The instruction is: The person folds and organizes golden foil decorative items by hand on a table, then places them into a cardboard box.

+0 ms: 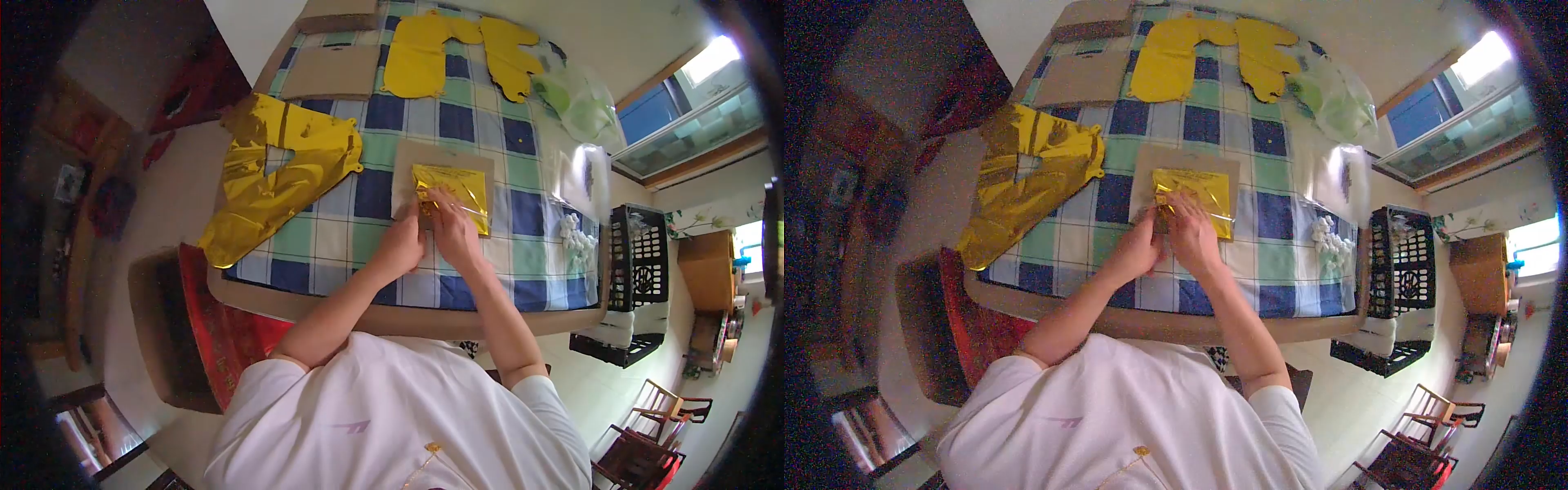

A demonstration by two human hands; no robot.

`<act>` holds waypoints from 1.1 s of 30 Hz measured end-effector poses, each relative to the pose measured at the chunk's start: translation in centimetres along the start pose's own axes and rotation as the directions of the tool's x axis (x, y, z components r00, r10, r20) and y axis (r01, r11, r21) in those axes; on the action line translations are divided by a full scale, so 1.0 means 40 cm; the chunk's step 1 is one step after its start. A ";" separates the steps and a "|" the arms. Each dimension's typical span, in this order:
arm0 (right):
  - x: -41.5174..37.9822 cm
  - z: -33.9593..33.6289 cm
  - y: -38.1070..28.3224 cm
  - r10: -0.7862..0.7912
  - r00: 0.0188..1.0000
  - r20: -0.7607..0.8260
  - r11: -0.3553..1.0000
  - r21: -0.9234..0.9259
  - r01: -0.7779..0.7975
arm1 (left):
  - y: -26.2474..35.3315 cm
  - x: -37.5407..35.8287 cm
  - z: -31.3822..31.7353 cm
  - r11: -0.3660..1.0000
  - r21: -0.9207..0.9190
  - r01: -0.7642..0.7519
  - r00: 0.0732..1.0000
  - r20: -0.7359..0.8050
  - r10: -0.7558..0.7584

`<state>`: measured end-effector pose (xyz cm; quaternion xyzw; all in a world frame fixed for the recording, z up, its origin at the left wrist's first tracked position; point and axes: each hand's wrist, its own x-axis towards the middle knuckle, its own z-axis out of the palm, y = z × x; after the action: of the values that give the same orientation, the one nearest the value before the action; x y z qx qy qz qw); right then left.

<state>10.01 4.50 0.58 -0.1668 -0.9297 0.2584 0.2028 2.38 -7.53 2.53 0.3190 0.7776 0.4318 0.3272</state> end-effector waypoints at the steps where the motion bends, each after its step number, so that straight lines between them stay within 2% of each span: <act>1: 0.000 0.000 0.000 0.002 1.000 0.000 1.000 0.000 -0.002 | -0.028 0.019 0.014 0.992 0.114 -0.050 0.998 -0.020 0.053; 2: 0.002 -0.004 -0.004 0.029 0.999 0.021 1.000 0.005 -0.029 | -0.054 0.036 0.027 0.968 0.229 -0.098 0.994 -0.035 0.108; 5: 0.007 -0.016 -0.019 0.099 0.993 0.057 0.994 0.035 -0.101 | -0.004 0.038 0.004 0.905 0.423 -0.051 0.998 0.056 0.029; 8: 0.004 -0.018 -0.022 0.139 0.989 0.045 0.981 0.131 -0.144 | 0.008 0.040 0.007 0.837 0.538 -0.097 0.995 0.057 0.078; 10: 0.005 -0.025 -0.030 0.156 0.987 0.037 0.961 0.225 -0.161 | 0.031 0.035 0.003 0.789 0.606 -0.099 0.995 0.087 0.058; 14: 0.004 -0.009 -0.012 0.063 0.998 -0.001 0.980 0.187 -0.062 | 0.036 0.022 0.020 0.708 0.699 -0.100 0.994 0.032 0.108; 17: -0.002 -0.001 0.002 -0.015 1.000 -0.004 0.993 0.115 0.015 | 0.021 0.031 0.028 0.699 0.713 -0.057 0.997 0.006 0.075; 23: -0.007 0.005 0.008 -0.105 0.994 0.001 0.994 0.013 0.105 | -0.019 0.029 0.002 0.648 0.749 -0.138 0.989 0.067 0.133; 29: -0.016 0.007 -0.005 -0.092 0.996 0.006 0.995 -0.034 0.092 | 0.017 0.005 -0.078 0.815 0.554 -0.169 0.986 0.102 0.135; 32: -0.014 0.006 0.000 -0.053 0.999 -0.002 0.998 0.030 0.053 | 0.024 0.006 -0.054 0.776 0.630 -0.036 0.996 0.082 -0.020; 33: -0.014 0.013 0.007 -0.023 1.000 -0.006 0.997 0.078 0.023 | 0.015 0.016 -0.041 0.797 0.604 -0.025 0.999 0.045 -0.003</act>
<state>10.34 4.30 -0.14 -0.1487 -0.9202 0.2918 0.2144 0.85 -7.53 3.57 0.4206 0.8655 0.1561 0.2227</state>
